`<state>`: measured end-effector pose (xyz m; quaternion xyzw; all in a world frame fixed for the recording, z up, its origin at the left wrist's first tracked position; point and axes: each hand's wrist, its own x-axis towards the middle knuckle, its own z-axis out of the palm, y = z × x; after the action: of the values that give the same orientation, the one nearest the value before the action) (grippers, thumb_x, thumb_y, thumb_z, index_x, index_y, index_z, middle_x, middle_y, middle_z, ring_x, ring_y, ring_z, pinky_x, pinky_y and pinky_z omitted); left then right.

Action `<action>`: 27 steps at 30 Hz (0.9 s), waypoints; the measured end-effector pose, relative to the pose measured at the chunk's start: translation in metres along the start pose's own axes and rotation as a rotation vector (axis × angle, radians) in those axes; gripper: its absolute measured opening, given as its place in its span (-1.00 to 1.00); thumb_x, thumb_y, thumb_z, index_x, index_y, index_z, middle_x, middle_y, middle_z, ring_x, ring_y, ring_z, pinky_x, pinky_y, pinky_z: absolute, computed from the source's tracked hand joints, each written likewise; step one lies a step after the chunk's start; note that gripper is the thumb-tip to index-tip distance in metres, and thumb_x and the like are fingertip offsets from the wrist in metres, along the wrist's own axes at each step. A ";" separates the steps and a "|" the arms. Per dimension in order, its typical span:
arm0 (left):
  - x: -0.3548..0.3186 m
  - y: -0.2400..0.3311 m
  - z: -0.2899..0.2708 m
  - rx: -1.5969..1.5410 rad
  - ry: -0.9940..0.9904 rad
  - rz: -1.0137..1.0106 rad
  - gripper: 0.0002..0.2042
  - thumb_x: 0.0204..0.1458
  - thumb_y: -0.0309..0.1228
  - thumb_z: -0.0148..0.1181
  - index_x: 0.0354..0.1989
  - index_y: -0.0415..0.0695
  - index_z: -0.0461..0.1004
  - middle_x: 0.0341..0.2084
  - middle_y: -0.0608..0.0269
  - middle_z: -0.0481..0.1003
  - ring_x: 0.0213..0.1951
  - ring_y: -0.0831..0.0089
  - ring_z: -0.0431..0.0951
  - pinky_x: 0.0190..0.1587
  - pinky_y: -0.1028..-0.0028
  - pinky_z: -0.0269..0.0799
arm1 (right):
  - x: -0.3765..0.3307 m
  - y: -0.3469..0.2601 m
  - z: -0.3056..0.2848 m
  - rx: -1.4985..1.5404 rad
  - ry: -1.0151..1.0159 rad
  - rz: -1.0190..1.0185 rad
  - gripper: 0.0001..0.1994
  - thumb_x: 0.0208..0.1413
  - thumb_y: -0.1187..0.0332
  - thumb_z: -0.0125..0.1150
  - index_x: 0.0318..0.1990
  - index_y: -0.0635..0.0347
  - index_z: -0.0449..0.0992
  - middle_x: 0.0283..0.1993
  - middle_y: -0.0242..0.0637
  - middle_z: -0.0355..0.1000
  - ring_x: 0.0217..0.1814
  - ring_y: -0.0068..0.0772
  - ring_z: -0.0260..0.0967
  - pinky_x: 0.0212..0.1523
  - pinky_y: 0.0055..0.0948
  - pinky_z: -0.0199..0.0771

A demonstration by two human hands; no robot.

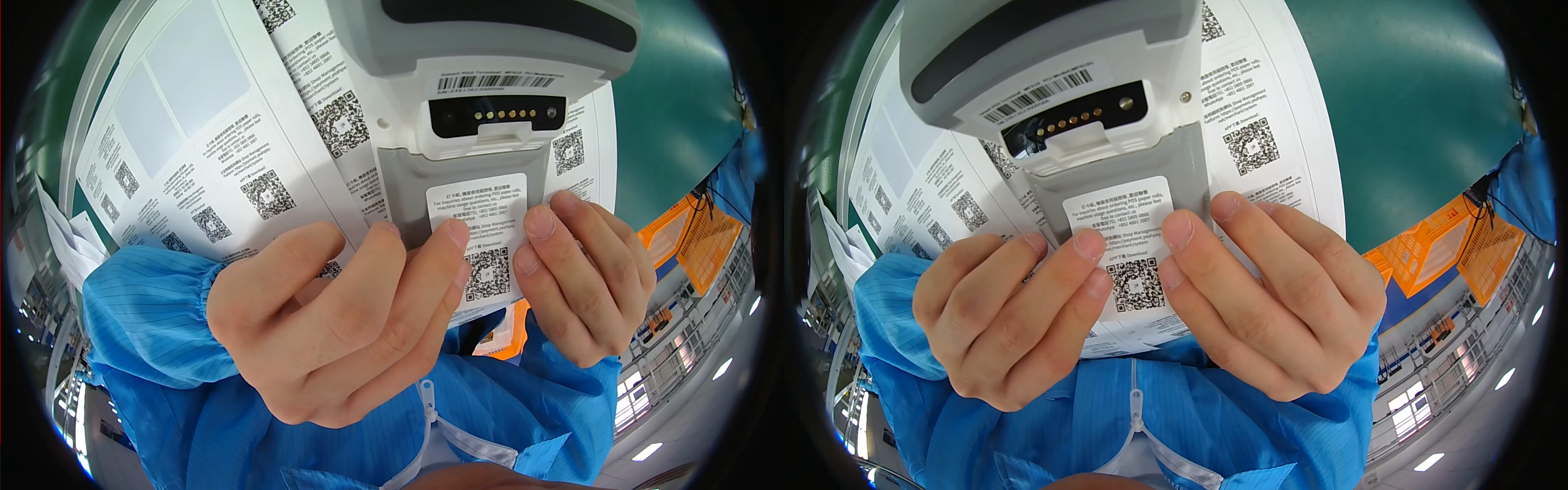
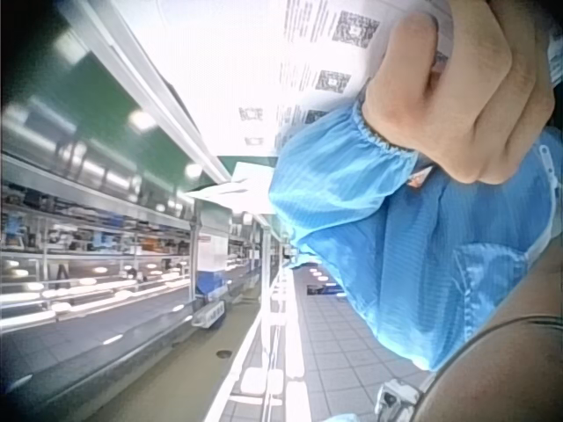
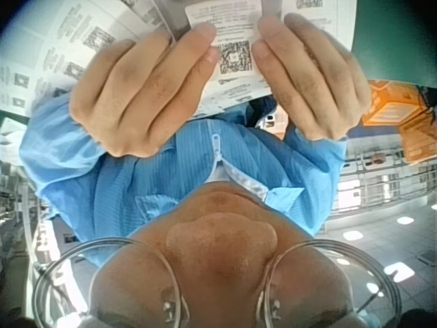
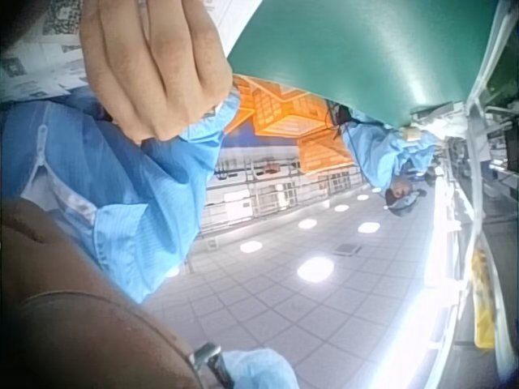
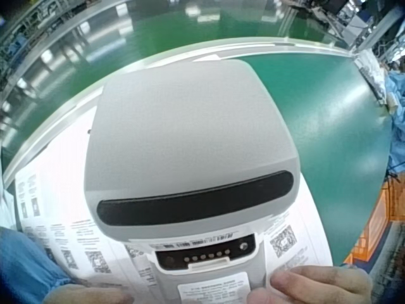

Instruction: The person applies adhesive product labels to the rear of handheld electronic terminals by hand, then places the labeled terminals into sorted orange crates.

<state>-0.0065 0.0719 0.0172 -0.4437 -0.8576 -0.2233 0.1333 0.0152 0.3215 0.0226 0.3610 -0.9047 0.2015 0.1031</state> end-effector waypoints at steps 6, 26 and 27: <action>0.001 0.000 -0.001 -0.004 -0.004 -0.009 -0.82 -0.11 -0.38 0.40 -0.28 -0.03 0.64 -0.21 0.34 0.69 -0.24 0.45 0.55 -0.38 0.52 0.48 | 0.001 -0.001 0.000 0.005 0.000 0.011 -0.68 -0.09 0.48 0.44 -0.11 0.22 0.60 -0.03 -0.12 0.61 -0.01 -0.09 0.60 -0.19 -0.29 0.75; 0.002 -0.001 0.000 -0.033 -0.010 -0.034 -0.80 -0.10 -0.38 0.39 -0.26 -0.05 0.63 -0.21 0.31 0.69 -0.23 0.44 0.57 -0.39 0.51 0.48 | 0.003 -0.001 0.001 -0.004 -0.014 0.017 -0.69 -0.10 0.47 0.44 -0.13 0.21 0.60 -0.05 -0.12 0.62 -0.04 -0.08 0.62 -0.21 -0.28 0.74; 0.002 -0.002 0.000 -0.049 -0.008 -0.037 -0.80 -0.10 -0.39 0.39 -0.26 -0.05 0.63 -0.21 0.30 0.69 -0.24 0.43 0.57 -0.39 0.51 0.48 | 0.003 0.000 0.001 -0.004 -0.013 0.014 -0.69 -0.10 0.47 0.45 -0.13 0.20 0.60 -0.05 -0.12 0.62 -0.04 -0.08 0.62 -0.21 -0.28 0.74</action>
<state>-0.0093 0.0725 0.0171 -0.4316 -0.8605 -0.2449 0.1150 0.0134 0.3193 0.0229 0.3556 -0.9083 0.1982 0.0965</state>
